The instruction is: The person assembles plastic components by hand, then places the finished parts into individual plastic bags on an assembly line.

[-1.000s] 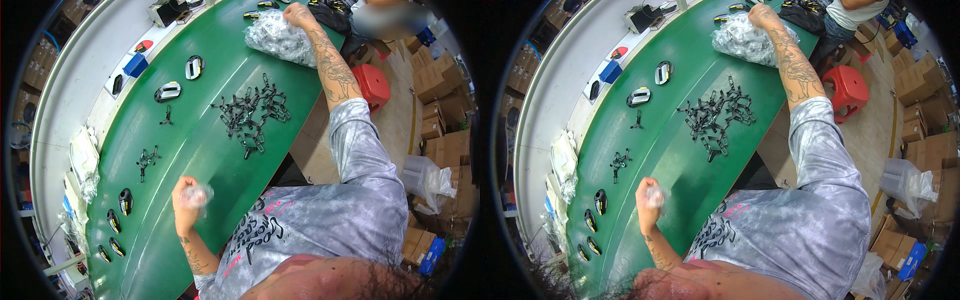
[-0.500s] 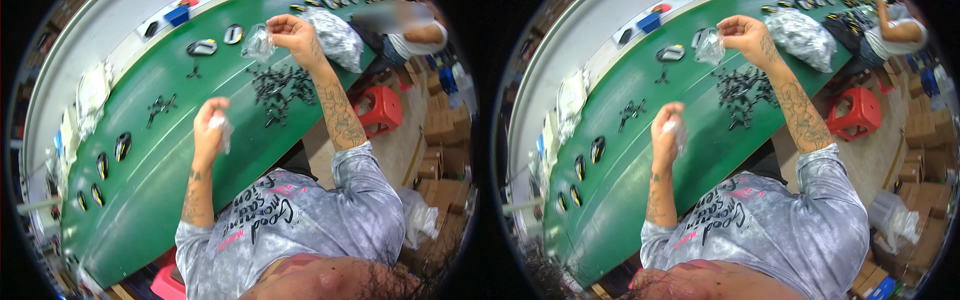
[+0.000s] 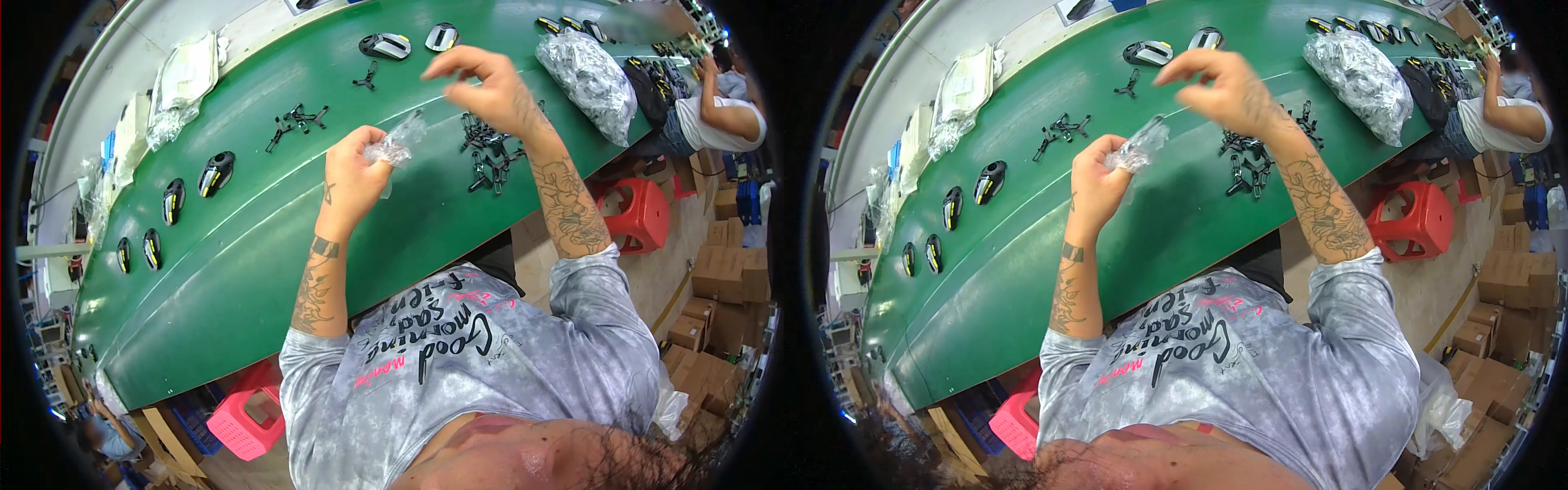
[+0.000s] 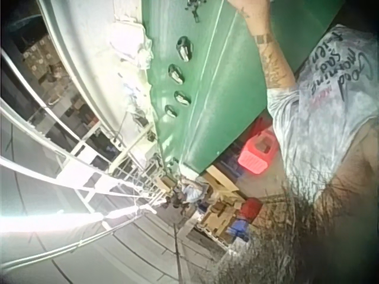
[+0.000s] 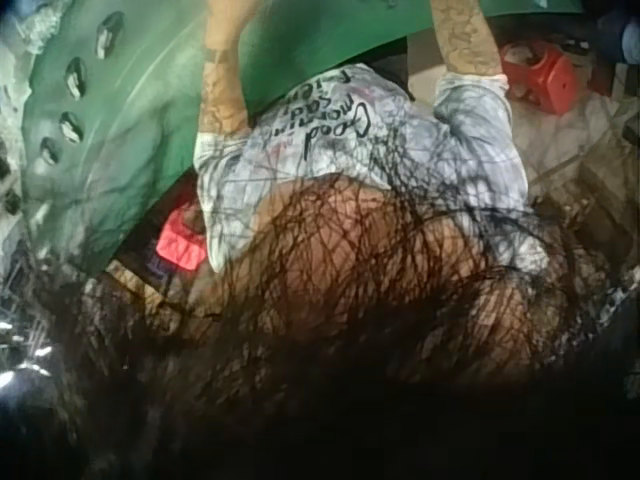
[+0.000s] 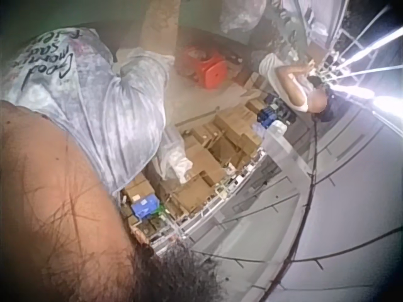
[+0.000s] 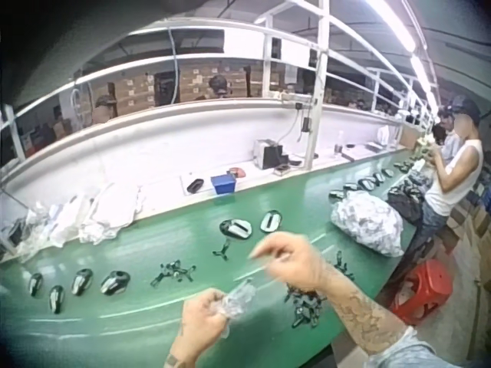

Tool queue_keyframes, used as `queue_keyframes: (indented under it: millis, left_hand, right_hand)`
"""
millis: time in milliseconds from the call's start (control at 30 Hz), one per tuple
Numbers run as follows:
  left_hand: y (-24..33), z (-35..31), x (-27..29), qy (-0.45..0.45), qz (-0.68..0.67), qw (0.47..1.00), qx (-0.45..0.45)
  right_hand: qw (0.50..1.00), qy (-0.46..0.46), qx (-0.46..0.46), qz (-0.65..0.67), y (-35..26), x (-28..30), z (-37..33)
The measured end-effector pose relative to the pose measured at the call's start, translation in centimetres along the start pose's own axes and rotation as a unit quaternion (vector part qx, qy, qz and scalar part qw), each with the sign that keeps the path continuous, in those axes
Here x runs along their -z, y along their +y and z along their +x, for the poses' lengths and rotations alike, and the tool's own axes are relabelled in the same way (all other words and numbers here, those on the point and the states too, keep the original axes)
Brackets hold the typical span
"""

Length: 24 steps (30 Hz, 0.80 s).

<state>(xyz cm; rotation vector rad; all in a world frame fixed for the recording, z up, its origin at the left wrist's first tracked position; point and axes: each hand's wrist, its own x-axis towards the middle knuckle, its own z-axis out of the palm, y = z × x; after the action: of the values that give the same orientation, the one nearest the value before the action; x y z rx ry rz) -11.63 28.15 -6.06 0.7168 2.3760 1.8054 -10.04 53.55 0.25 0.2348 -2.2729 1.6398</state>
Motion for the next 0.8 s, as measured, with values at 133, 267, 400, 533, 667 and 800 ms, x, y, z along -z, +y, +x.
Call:
queue_keyframes:
  millis: [133, 267, 400, 533, 667, 800]
  left_hand:
    - [0.6, 0.2, -0.3, -0.022, 0.077, 0.996, -0.042]
    - [0.4, 0.1, -0.6, -0.033, -0.169, 0.981, 0.088]
    - [-2.2, -0.6, -0.1, -0.007, -0.253, 0.960, 0.117]
    - [-7.4, -1.8, 2.0, 0.051, -0.202, 0.960, 0.189]
    - [-8.0, -2.5, 2.9, 0.103, -0.219, 0.947, 0.209]
    - [-7.3, -3.2, 3.6, 0.096, -0.211, 0.953, 0.197]
  right_hand:
    - [0.922, -0.206, 0.192, -0.266, -3.8, -3.0, 0.5]
    - [0.936, -0.257, 0.044, -0.235, -4.8, -3.1, 1.3]
    - [0.973, -0.140, 0.006, -0.185, -3.2, -3.2, 2.1]
    - [0.979, -0.013, 0.033, -0.201, -2.0, -3.7, 4.9]
    - [0.933, 0.091, 0.169, -0.305, 0.4, -5.4, 8.9]
    - [0.907, 0.046, 0.075, -0.412, 6.6, -9.8, 11.9]
